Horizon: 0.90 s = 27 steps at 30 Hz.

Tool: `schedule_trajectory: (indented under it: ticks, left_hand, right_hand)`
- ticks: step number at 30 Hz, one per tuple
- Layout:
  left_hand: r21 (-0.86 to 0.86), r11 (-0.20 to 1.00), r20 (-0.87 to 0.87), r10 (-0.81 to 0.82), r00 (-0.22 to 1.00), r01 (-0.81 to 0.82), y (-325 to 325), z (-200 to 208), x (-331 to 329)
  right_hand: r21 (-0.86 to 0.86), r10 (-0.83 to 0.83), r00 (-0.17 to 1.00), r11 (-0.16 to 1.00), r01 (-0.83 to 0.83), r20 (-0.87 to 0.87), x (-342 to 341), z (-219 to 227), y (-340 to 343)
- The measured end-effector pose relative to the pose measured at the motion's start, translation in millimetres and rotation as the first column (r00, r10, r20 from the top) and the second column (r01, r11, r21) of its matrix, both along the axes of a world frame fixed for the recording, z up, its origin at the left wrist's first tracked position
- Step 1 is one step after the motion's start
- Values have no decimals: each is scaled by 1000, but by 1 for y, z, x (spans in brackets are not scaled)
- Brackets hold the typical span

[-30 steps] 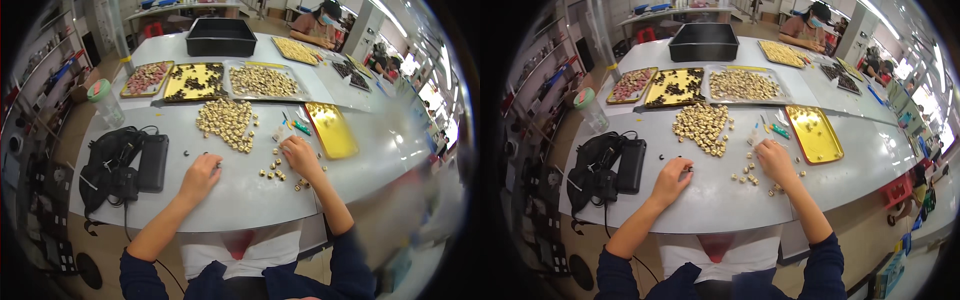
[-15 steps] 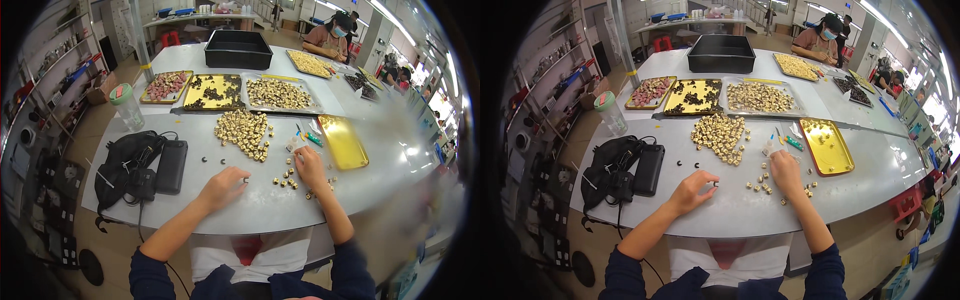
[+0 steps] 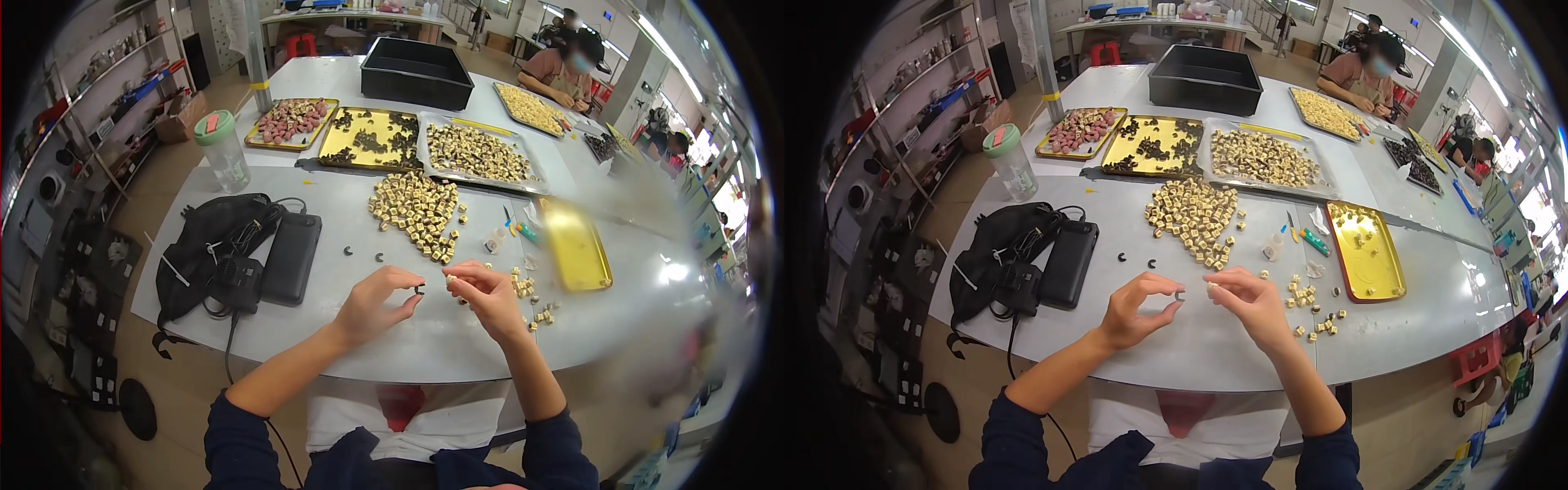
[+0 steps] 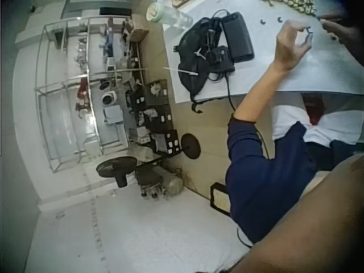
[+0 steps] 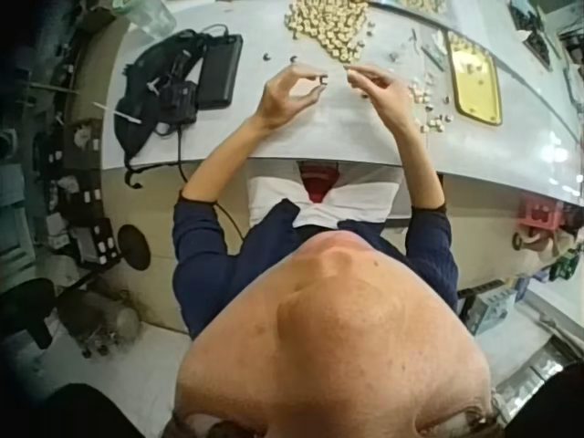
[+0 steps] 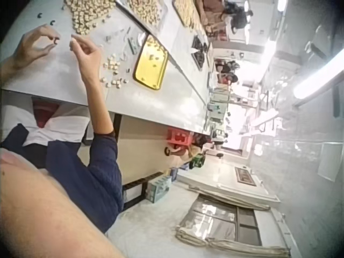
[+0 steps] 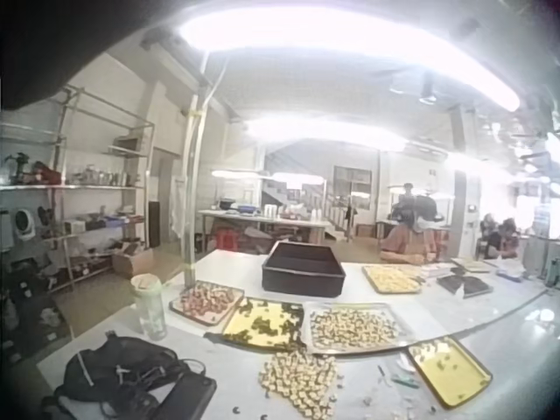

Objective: The recorder applies glue to small black plastic pieces and then joins them with gold-colored plastic components on a factory workbench.

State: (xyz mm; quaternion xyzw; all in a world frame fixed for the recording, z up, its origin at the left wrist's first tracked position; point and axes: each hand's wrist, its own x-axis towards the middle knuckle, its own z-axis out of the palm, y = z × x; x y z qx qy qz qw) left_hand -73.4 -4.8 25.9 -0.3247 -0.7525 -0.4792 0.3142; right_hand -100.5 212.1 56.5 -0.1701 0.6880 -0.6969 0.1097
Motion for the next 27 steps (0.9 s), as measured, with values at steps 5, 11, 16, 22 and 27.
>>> schedule_trajectory:
  ticks: [5, 11, 16, 22, 27]
  left_hand:
    - [49, 999, 20, 19, 1000, -20, -1, -1, 5]
    - [57, 994, 73, 86, 994, -91, 0, -1, 4]
    - [46, 995, 59, 86, 995, -88, -2, 2, -5]
    - [54, 998, 89, 22, 996, -27, 1, -5, -3]
    - [45, 998, 103, 35, 994, -39, 2, -7, -1]
  right_hand:
    - [-51, 45, 999, 998, -45, -5, -4, -4, -13]
    - [-163, 16, 983, 987, 14, 184, -8, -22, -16]
    - [-254, 41, 980, 967, 10, 195, -16, -25, -18]
    - [-219, 54, 971, 976, -1, 233, -10, -26, -19]
    - [-223, 131, 955, 972, -71, 267, -6, -27, -19]
